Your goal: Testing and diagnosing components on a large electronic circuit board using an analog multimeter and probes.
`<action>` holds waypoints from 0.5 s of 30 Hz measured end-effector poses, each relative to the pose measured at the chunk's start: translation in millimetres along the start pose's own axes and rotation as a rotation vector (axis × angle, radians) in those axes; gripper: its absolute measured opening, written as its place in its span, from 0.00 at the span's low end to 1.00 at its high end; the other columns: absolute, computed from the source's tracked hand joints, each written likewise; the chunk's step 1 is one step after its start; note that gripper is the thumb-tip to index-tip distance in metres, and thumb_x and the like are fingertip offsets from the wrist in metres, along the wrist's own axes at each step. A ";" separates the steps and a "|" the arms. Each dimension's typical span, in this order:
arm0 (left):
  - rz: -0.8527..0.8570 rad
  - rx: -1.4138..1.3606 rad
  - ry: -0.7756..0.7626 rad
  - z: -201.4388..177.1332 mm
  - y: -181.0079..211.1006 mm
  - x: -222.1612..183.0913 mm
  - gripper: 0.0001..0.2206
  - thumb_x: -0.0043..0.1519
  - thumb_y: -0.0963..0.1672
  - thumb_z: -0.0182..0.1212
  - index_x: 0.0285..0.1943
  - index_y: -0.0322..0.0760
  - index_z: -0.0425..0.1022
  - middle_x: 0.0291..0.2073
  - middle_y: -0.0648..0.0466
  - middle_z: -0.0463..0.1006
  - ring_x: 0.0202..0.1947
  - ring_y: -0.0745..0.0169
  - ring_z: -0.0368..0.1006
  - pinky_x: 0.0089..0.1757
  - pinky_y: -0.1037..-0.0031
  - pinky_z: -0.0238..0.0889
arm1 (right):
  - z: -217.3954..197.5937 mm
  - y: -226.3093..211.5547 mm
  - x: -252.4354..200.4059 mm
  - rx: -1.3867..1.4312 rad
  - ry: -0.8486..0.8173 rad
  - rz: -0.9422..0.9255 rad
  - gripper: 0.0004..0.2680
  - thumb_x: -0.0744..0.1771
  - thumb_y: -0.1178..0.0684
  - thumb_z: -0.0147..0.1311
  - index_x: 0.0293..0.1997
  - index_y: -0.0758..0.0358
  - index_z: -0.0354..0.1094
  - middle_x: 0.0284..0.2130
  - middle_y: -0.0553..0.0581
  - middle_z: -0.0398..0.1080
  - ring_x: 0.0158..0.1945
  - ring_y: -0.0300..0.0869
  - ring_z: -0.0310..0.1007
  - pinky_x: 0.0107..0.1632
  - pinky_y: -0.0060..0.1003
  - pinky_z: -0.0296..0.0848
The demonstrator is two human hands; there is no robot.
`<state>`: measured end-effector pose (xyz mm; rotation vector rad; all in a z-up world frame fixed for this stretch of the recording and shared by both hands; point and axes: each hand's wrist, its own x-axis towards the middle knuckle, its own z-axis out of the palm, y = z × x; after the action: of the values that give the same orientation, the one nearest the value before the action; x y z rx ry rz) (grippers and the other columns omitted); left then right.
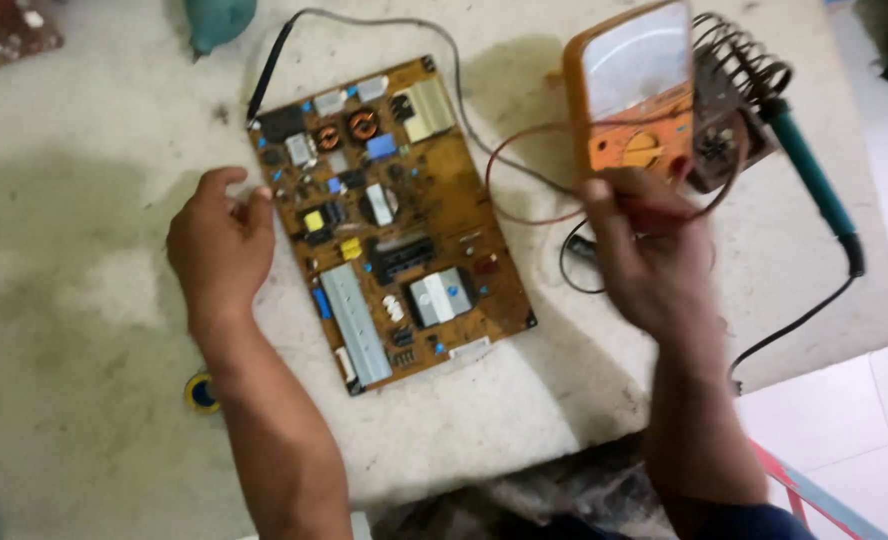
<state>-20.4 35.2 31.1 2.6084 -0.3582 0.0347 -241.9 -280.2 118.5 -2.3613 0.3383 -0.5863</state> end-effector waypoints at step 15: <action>-0.035 -0.043 -0.053 -1.5 3.0 0.2 0.14 0.69 0.49 0.56 0.60 0.44 0.76 0.30 0.57 0.80 0.32 0.47 0.75 0.31 0.52 0.64 | -8.8 61.3 7.5 -0.403 -0.103 0.226 0.18 0.66 0.40 0.65 0.47 0.68 0.73 0.63 0.69 0.58 0.62 0.59 0.60 0.51 0.60 0.68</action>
<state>-20.9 33.3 33.9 2.5767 -0.3280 -0.0542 -244.9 -333.3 86.0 -2.6710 0.7221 -0.3083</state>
